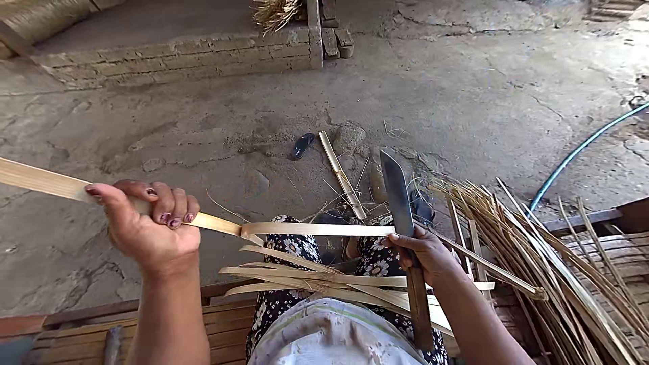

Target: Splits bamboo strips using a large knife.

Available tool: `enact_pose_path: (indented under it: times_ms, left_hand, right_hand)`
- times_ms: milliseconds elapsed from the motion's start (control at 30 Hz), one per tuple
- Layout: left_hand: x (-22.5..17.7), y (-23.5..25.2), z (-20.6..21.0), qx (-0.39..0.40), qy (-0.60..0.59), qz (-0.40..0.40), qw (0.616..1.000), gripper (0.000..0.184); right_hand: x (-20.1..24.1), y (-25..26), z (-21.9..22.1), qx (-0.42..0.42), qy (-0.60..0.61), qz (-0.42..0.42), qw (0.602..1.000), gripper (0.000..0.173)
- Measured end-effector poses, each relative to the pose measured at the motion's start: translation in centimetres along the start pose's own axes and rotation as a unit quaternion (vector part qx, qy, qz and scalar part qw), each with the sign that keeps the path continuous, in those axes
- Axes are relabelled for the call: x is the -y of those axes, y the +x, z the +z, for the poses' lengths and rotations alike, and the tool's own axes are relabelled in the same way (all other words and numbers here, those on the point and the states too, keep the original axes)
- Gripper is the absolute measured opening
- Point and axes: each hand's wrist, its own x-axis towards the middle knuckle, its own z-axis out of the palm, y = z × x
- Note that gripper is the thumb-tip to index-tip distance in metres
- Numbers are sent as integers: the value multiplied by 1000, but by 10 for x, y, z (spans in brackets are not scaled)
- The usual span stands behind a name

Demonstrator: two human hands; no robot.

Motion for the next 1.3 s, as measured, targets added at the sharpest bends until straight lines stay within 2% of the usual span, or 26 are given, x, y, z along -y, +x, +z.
enact_pose_path:
  times_ms: [100,200,300,333,400,467,533,633,800,867,933,1000,1033,1100,1133,1200,1267,1300]
  left_hand:
    - [1,10,-25,-21,31,11,999,64]
    - [10,8,-11,3,70,15,997,59]
    - [20,1,27,123,92,37,987,51]
    - [24,1,38,154,91,45,983,56]
    - [28,5,57,181,96,52,977,59]
    - [32,8,71,174,102,53,978,44]
    - [32,8,86,164,100,52,980,32]
    - [25,0,112,168,84,45,981,25]
    - [14,-20,149,225,81,78,968,21]
    - [11,-15,143,254,124,97,954,21]
    - [14,-5,115,273,206,114,933,44]
    - [40,-8,82,239,294,106,919,41]
    - [56,-15,71,249,340,67,904,37]
    - [79,-35,67,305,342,-36,888,34]
    - [85,-47,73,311,296,-70,900,30]
    - [87,-64,88,295,187,-131,928,24]
    - [88,-69,96,278,124,-153,940,18]
    - [89,-69,97,274,112,-153,943,17]
  right_hand:
    - [-5,4,-28,-68,-24,22,997,19]
    - [17,-11,-20,-58,-35,-21,997,17]
    - [51,-37,0,-40,-57,-177,982,9]
    - [62,-48,6,-42,-77,-240,967,12]
    - [78,-71,18,-50,-127,-351,926,28]
    - [77,-89,28,-45,-207,-414,885,34]
    - [63,-97,46,-20,-325,-408,853,33]
    - [35,-87,83,56,-470,-339,813,24]
    - [29,-53,135,184,-597,-158,765,31]
    - [32,-44,133,180,-579,-146,782,32]
    - [42,-44,116,159,-526,-151,822,30]
    - [59,-56,96,142,-466,-139,862,25]
    - [67,-63,87,135,-436,-137,879,23]
    - [75,-74,73,121,-406,-152,893,18]
    - [75,-77,68,107,-412,-178,887,17]
    - [64,-75,62,49,-453,-272,847,20]
    - [47,-69,57,-13,-479,-359,800,27]
    - [43,-68,56,-26,-481,-373,793,27]
